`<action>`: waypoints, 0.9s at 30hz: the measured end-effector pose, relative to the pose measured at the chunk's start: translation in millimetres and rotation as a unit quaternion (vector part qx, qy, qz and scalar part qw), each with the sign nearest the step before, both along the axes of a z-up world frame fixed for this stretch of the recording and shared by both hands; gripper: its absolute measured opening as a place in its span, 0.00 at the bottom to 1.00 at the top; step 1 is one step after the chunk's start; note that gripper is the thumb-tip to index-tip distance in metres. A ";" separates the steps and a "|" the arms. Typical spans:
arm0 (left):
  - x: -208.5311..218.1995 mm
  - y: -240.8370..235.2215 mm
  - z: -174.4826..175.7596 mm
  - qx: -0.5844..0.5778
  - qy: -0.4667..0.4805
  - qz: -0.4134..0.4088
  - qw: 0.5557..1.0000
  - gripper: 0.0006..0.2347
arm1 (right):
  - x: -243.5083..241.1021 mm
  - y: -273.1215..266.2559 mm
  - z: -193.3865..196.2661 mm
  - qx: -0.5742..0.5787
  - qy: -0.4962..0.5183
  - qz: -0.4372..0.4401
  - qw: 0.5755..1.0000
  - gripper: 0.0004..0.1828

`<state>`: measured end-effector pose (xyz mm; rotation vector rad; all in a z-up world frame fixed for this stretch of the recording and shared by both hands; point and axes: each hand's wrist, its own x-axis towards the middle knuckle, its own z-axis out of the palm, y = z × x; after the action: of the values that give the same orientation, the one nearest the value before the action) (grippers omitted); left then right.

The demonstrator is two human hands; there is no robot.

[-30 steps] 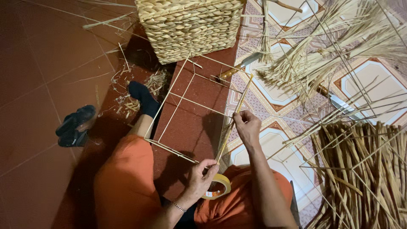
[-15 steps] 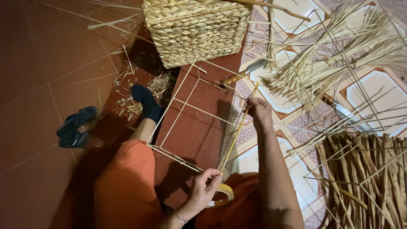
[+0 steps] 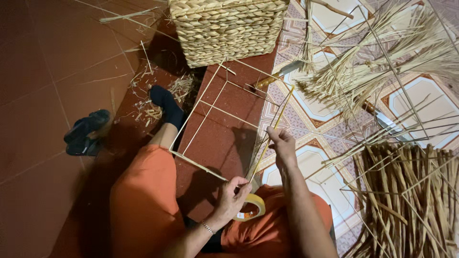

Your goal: The person sits on the floor and weaves a thin strip of dried plant material around a rectangular basket frame. They repeatedly wrap the strip around the frame's edges and corners, securing it with tape to build up the basket's structure.

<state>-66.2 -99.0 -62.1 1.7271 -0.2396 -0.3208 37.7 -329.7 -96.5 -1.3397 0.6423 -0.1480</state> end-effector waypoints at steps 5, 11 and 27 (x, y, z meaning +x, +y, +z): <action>5.0 -3.3 -8.4 -0.019 -0.053 0.021 0.998 0.07 | -50.0 33.1 17.2 0.007 -0.003 0.022 1.000 0.15; -5.1 -8.7 -27.0 -0.045 -0.030 0.047 0.997 0.06 | -96.4 79.9 16.0 0.112 0.004 0.058 0.992 0.12; -30.3 58.7 46.1 -0.005 0.079 -0.085 0.993 0.39 | -94.1 69.8 16.1 -0.084 0.034 0.165 0.982 0.22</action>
<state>-96.5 -40.4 -16.0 1.6647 -0.2720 -0.5774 -56.4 -259.8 -80.4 -1.6019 0.4620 0.1150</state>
